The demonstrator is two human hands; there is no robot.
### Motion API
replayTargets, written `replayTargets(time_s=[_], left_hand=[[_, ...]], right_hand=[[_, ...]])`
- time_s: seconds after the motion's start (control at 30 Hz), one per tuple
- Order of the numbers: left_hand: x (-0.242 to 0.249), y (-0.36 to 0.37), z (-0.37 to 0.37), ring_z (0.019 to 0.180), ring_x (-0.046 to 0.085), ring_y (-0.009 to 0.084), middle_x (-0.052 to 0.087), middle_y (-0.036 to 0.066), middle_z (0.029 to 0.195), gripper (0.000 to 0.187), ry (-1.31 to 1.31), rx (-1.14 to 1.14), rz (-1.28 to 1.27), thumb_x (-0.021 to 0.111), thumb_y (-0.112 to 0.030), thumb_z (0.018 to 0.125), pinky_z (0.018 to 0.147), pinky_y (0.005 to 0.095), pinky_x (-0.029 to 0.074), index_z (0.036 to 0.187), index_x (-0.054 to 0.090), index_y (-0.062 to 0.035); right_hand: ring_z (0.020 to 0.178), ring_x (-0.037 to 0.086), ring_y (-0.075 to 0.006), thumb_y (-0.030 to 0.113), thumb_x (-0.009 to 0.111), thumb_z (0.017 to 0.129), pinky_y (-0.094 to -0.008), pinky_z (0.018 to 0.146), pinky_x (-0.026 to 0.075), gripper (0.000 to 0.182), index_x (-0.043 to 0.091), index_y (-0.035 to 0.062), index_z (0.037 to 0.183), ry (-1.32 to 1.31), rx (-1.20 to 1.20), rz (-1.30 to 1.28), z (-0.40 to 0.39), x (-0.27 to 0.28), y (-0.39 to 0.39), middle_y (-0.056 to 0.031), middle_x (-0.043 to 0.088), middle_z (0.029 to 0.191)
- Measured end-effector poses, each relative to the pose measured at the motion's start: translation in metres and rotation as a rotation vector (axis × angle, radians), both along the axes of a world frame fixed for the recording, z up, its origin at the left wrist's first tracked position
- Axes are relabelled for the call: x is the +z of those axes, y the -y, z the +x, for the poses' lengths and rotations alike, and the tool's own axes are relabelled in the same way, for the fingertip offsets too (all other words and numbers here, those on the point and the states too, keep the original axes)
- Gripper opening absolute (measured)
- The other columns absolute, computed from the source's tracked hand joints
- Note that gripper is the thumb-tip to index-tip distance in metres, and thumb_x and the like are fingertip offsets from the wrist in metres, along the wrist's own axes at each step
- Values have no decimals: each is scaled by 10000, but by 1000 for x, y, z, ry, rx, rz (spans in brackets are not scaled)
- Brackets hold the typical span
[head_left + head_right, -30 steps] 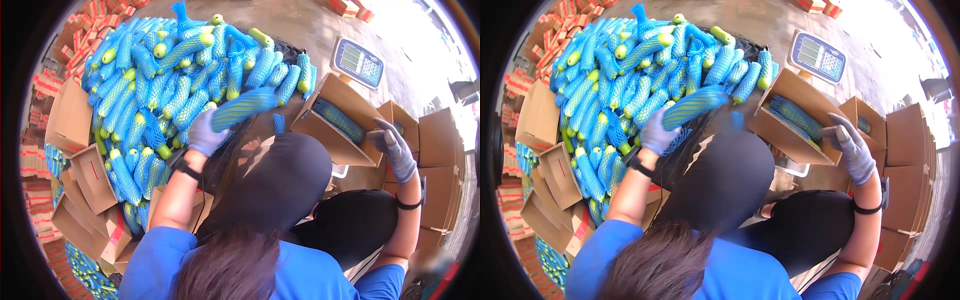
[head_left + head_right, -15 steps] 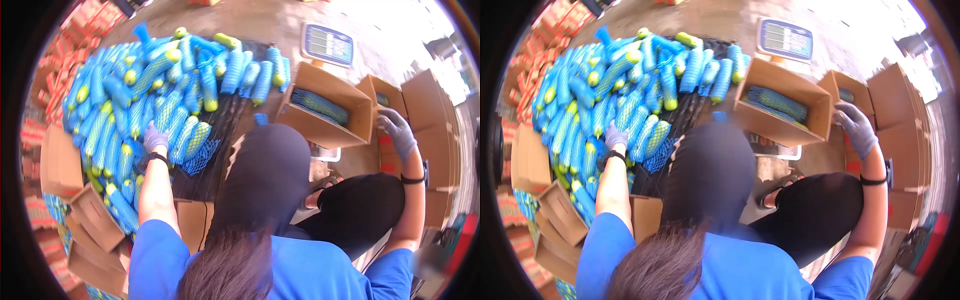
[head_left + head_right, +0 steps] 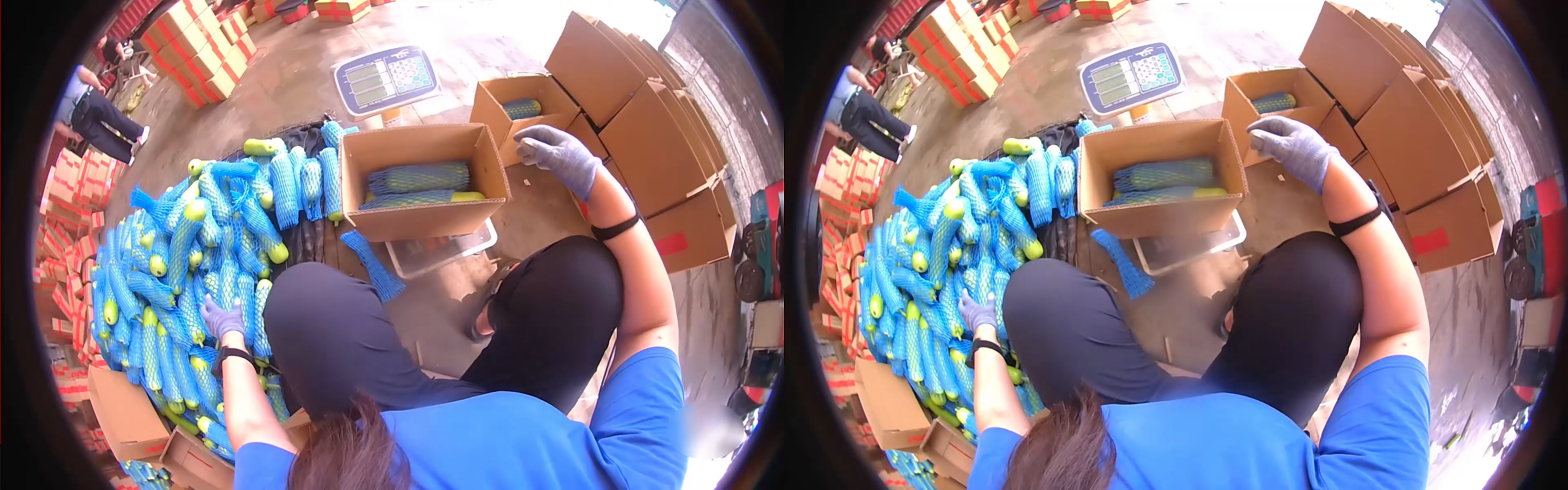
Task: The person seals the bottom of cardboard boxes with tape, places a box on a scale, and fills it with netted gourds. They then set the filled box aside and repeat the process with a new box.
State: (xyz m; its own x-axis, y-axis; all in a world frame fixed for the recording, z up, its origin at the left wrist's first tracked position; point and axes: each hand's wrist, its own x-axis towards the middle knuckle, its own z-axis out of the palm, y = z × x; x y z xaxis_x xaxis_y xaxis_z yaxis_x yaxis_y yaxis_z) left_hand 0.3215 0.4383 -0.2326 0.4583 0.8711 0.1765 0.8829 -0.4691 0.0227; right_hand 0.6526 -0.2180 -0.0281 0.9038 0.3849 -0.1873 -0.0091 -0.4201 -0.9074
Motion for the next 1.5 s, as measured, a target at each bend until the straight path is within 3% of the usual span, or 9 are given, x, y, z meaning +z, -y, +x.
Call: replayTargets(time_s=[0.13, 0.2, 0.4, 0.47, 0.7, 0.93, 1.07, 1.23, 1.5], left_hand=[[31, -9, 70, 1022, 627, 227, 619, 154, 1235, 473, 698, -562, -595, 695, -200, 917, 932, 334, 499, 1325, 560, -2], [118, 66, 121, 753, 606, 92, 672, 63, 997, 365, 710, -422, -997, 650, -223, 953, 682, 223, 490, 1230, 621, 12], [204, 199, 244, 727, 641, 163, 694, 105, 958, 460, -129, -695, -1028, 598, -428, 972, 662, 317, 508, 1209, 649, -37], [190, 232, 277, 772, 670, 254, 695, 145, 1008, 616, -383, -698, -812, 501, -613, 955, 742, 396, 546, 1162, 652, -52], [72, 186, 335, 810, 676, 326, 713, 182, 861, 447, -556, -899, -481, 536, -388, 935, 752, 436, 511, 947, 708, 24], [135, 253, 339, 713, 629, 268, 685, 162, 781, 380, -332, -1226, -417, 606, -312, 894, 723, 393, 496, 931, 701, 54], [125, 337, 353, 680, 605, 182, 685, 131, 776, 292, 123, -999, -1264, 612, -248, 887, 702, 351, 496, 927, 711, 24], [48, 438, 385, 850, 660, 416, 695, 249, 889, 415, -132, -1448, -804, 567, -370, 913, 784, 451, 500, 901, 713, 19], [29, 545, 415, 890, 666, 428, 687, 290, 880, 518, -96, -1176, -873, 527, -435, 950, 835, 463, 497, 952, 700, 53]], right_hand=[[916, 602, -113, 281, 666, 956, -275, 861, 509, 371, 649, 15, 1213, -95, -78, 0, 16, -10, -9, -32, 662, 1001], [1005, 646, -176, 370, 647, 953, -319, 906, 513, 463, 640, -6, 1224, -24, -48, -92, 30, -25, -10, -92, 692, 1085], [1222, 606, -327, 684, 540, 875, -404, 1034, 458, 797, 634, 7, 1286, -50, 108, -798, 17, -53, -39, -190, 630, 1320], [1116, 659, -319, 652, 583, 860, -416, 968, 491, 715, 695, 21, 1176, 44, 33, -748, -7, -61, -46, -170, 707, 1164], [995, 702, -349, 200, 546, 866, -430, 851, 548, 306, 759, 26, 1000, 48, -78, -655, -18, -84, -36, -180, 730, 1040], [1043, 688, -359, 162, 591, 850, -453, 843, 563, 302, 746, 56, 1087, 82, -43, -796, 14, -67, 45, -164, 724, 1096], [1035, 679, -374, 202, 575, 868, -443, 861, 554, 305, 745, 53, 1073, 148, -17, -930, 47, -34, 114, -181, 714, 1107], [1053, 682, -347, 214, 596, 876, -442, 875, 553, 338, 716, 63, 1153, 109, -48, -1089, 103, -31, 181, -154, 705, 1164], [1075, 677, -324, 210, 611, 911, -460, 870, 552, 271, 706, 113, 1146, 211, -252, -1350, 173, -102, 233, -128, 706, 1147]])
